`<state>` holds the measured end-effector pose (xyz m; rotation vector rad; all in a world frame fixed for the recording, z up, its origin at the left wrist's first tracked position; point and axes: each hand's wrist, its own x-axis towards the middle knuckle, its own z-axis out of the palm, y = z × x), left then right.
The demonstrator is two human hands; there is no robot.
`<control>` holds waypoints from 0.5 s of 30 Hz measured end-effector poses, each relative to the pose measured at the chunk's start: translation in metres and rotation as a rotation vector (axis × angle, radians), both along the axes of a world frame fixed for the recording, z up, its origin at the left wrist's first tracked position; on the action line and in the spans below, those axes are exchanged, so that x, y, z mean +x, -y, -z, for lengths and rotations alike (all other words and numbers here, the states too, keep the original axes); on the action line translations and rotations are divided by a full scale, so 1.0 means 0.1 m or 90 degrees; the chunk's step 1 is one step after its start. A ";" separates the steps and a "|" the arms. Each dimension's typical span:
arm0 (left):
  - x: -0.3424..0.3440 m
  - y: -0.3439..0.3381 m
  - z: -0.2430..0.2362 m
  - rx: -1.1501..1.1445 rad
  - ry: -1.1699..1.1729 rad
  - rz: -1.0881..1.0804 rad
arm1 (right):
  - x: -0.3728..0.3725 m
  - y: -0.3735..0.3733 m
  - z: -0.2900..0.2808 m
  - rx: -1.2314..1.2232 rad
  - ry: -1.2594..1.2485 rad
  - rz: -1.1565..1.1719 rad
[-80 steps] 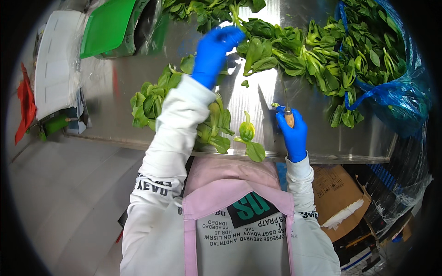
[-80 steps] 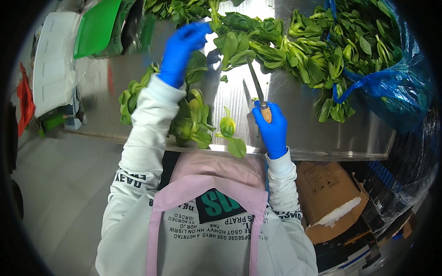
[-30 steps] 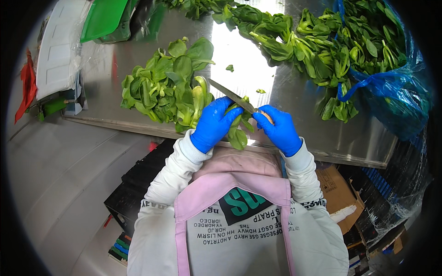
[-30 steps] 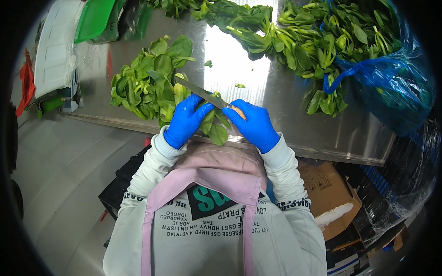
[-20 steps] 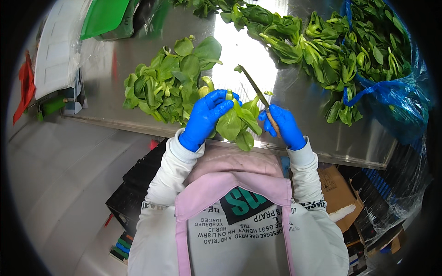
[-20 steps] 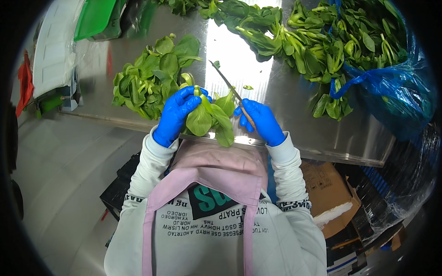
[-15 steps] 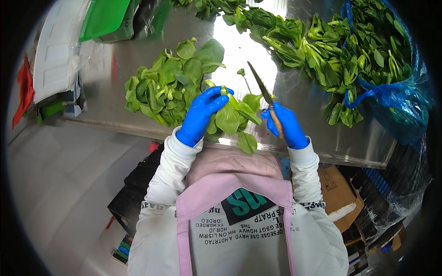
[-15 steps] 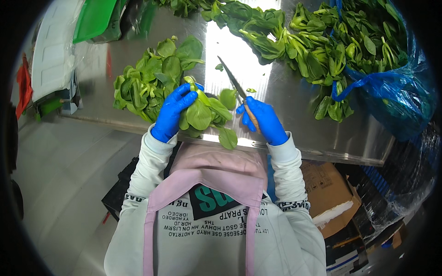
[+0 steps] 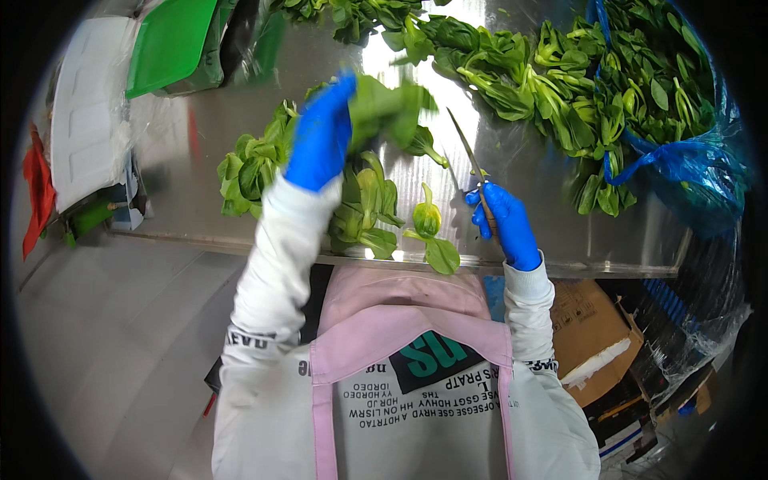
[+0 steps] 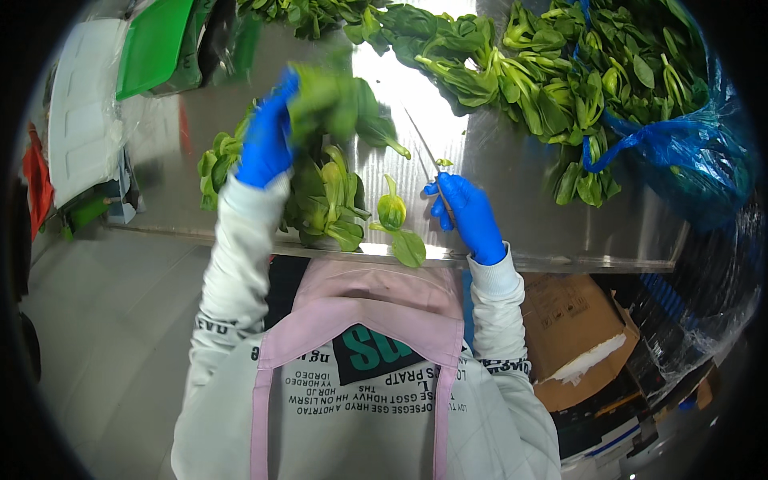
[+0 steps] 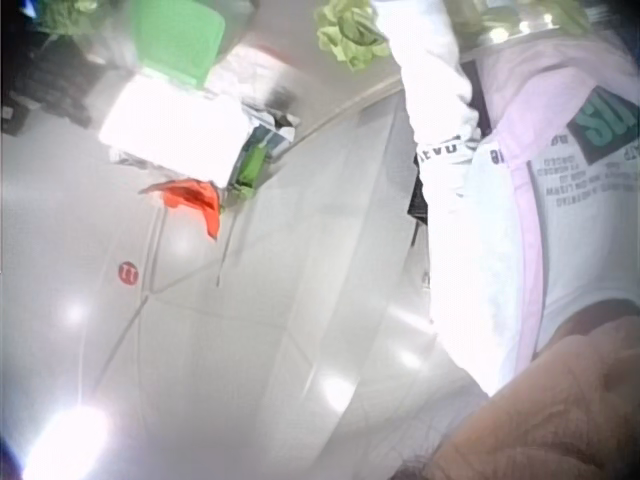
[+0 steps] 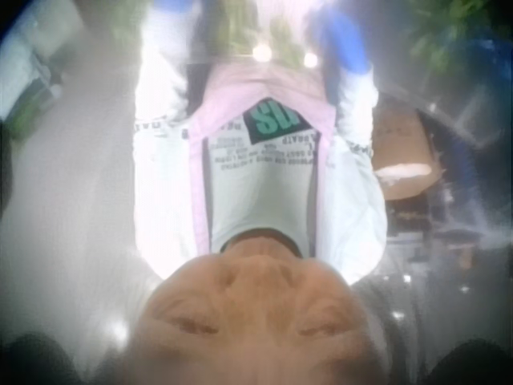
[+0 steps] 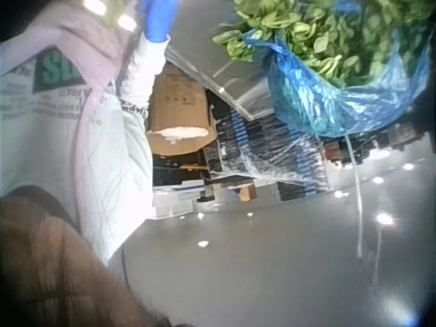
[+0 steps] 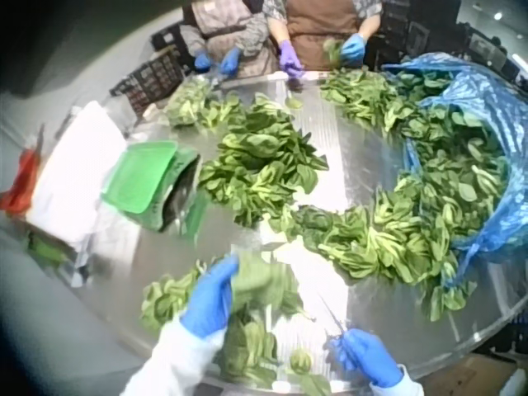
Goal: The person trims leafy green vegetables on a stainless steel table using a small knife. They cut stems from leaves, place trimmed leaves into a pile, and discard stems. The process is repeated continuously throughout the clip.
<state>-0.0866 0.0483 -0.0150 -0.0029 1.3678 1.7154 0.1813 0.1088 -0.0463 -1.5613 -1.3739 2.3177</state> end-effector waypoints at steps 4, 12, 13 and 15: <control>-0.26 -0.52 -0.18 0.184 -0.068 0.078 | 0.04 -0.02 0.04 0.038 -0.014 0.037; 0.65 0.12 0.68 -0.149 -0.988 0.611 | -0.10 -0.21 0.16 0.594 0.054 0.157; 0.62 0.20 0.63 -0.191 -0.991 0.621 | -0.20 -0.34 0.13 0.715 0.045 0.168; 0.51 0.37 0.59 -0.276 -1.030 0.629 | -0.39 -0.63 0.12 0.867 0.000 0.123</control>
